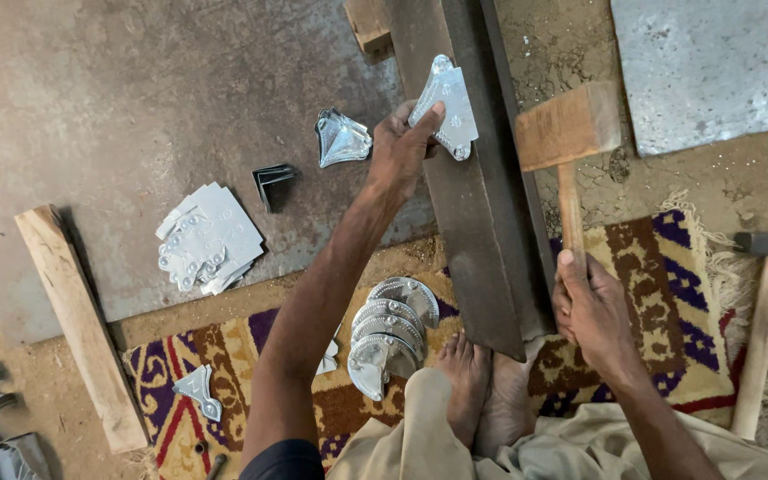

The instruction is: The person sits on the floor and shapes small embossed aluminum pieces by hammering them with a wooden mallet over a steel channel, repositioning and flipping each piece between strikes, then sets finished pieces aside and picks up the next one. At one point the person handles a small dark tool before resuming hammering.

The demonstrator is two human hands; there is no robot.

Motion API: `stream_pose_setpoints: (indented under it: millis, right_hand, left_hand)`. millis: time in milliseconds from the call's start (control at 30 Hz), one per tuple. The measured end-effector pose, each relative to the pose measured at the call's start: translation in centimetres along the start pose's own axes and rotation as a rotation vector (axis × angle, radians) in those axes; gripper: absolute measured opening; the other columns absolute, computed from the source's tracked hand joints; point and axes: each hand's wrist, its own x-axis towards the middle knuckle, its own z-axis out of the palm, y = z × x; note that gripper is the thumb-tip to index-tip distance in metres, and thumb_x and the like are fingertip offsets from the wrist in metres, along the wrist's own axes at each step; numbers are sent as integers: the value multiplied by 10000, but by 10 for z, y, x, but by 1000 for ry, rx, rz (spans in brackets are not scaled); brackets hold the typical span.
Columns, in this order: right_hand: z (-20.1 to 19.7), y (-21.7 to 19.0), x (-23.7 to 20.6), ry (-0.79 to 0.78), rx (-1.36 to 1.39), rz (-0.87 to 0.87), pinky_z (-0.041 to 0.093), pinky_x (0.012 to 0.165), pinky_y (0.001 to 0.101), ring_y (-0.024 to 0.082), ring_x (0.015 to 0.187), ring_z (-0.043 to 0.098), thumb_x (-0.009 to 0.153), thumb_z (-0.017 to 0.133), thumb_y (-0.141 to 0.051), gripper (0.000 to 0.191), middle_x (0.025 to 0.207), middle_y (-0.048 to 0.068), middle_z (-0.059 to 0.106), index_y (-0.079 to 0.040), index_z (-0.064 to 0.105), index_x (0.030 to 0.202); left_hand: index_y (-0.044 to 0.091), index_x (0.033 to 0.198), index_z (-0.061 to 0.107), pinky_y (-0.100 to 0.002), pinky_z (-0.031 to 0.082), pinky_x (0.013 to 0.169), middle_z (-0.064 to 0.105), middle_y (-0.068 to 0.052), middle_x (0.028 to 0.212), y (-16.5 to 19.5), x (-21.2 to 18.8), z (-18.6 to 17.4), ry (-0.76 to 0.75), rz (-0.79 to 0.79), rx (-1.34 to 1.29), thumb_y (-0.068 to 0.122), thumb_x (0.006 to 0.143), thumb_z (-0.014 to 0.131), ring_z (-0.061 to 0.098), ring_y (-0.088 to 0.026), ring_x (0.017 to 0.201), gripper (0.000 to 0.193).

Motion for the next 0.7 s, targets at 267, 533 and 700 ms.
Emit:
stream_pose_setpoints:
  millis: [267, 533, 700]
  right_hand:
    - [-23, -55, -27, -109, 302, -577, 355, 290, 216, 44, 409, 397, 1125, 449, -485, 424, 588, -58, 456, -120, 570, 946]
    - [0, -28, 23, -18, -418, -232, 365, 321, 289, 82, 414, 419, 1054, 361, -534, 478, 534, -35, 414, -146, 533, 833]
    - [8, -27, 17, 24, -102, -103, 301, 340, 274, 87, 407, 344, 1088, 402, -526, 488, 550, -21, 384, -107, 478, 850]
  left_hand:
    - [12, 1181, 687, -269, 499, 660, 700, -11, 842, 1, 2, -4, -26, -4, 16, 321, 916, 761, 584, -92, 726, 414]
    - [-39, 1204, 674, -286, 463, 621, 675, -41, 856, 8, 0, -2, -9, 16, 21, 315, 935, 761, 562, -111, 713, 453]
    - [-34, 1220, 687, -280, 477, 626, 657, -19, 857, 15, -4, 0, 6, 2, 115, 325, 931, 754, 553, -100, 715, 466]
